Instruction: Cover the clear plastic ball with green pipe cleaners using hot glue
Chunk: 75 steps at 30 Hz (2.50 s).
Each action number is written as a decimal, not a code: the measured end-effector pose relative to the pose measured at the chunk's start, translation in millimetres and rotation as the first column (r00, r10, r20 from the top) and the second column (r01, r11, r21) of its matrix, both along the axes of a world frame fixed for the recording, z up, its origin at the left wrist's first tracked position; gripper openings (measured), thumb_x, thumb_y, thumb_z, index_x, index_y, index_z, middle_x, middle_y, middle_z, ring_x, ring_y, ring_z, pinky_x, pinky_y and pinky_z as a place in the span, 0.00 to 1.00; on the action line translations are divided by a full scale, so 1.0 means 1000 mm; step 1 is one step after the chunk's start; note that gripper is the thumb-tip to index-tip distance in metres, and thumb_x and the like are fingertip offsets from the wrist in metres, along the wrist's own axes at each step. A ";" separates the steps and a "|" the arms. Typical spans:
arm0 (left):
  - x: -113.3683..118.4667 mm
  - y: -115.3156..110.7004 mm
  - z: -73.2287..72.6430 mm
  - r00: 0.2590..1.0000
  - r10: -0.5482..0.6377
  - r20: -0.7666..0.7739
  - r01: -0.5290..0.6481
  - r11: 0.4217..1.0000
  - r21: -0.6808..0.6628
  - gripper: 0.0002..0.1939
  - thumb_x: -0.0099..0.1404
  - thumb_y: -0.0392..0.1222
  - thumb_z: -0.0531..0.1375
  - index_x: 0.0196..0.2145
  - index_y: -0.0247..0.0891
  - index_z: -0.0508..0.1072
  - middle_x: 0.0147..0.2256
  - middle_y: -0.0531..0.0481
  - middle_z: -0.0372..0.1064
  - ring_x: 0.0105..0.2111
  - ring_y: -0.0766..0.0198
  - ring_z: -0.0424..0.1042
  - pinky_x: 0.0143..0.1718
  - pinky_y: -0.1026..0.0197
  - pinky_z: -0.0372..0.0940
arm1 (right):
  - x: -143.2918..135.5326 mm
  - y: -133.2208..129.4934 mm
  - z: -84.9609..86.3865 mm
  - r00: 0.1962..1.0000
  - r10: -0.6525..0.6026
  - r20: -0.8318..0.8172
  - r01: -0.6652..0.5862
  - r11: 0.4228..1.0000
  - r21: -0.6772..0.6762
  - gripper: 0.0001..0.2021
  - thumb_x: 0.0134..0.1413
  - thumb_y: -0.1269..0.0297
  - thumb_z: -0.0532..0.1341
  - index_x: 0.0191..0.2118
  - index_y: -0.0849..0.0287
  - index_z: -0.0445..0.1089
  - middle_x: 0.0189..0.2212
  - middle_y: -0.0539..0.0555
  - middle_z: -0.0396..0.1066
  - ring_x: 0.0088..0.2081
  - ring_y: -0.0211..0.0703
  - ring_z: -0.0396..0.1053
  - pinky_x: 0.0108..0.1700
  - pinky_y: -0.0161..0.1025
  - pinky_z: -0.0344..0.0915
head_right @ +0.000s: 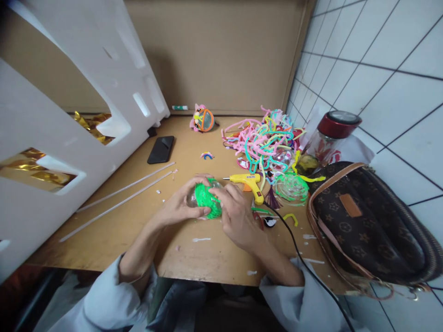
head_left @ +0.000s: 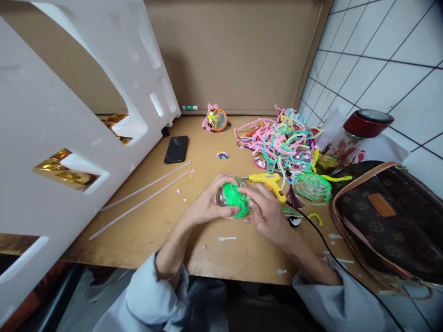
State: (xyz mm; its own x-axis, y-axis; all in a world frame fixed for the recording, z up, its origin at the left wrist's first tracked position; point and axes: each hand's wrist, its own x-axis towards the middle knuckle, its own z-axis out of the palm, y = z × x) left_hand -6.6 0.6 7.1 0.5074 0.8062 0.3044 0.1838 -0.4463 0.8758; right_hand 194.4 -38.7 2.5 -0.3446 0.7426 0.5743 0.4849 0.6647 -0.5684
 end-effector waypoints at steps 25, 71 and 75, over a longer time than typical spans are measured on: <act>0.002 -0.001 0.002 0.997 0.049 -0.059 -0.044 0.995 0.087 0.28 0.55 0.44 0.68 0.52 0.43 0.65 0.53 0.44 0.62 0.57 0.50 0.62 0.61 0.44 0.59 | 0.003 0.003 0.004 0.994 -0.009 0.104 0.000 0.996 0.085 0.21 0.60 0.77 0.50 0.54 0.60 0.70 0.37 0.56 0.66 0.40 0.48 0.65 0.40 0.44 0.65; -0.001 -0.001 0.001 0.998 0.016 -0.058 -0.011 0.996 0.091 0.23 0.59 0.48 0.68 0.49 0.44 0.68 0.54 0.44 0.62 0.59 0.51 0.61 0.63 0.45 0.57 | 0.001 0.002 0.000 0.996 -0.044 0.080 0.035 0.993 0.113 0.20 0.61 0.76 0.50 0.52 0.55 0.71 0.36 0.54 0.65 0.40 0.47 0.64 0.41 0.44 0.63; 0.000 -0.001 0.002 0.997 0.022 -0.072 -0.017 0.996 0.082 0.23 0.59 0.50 0.68 0.49 0.43 0.68 0.55 0.43 0.62 0.60 0.49 0.61 0.64 0.44 0.56 | 0.002 0.002 -0.002 0.996 -0.041 0.078 0.032 0.993 0.114 0.20 0.62 0.75 0.50 0.53 0.54 0.71 0.36 0.54 0.64 0.40 0.47 0.64 0.41 0.44 0.63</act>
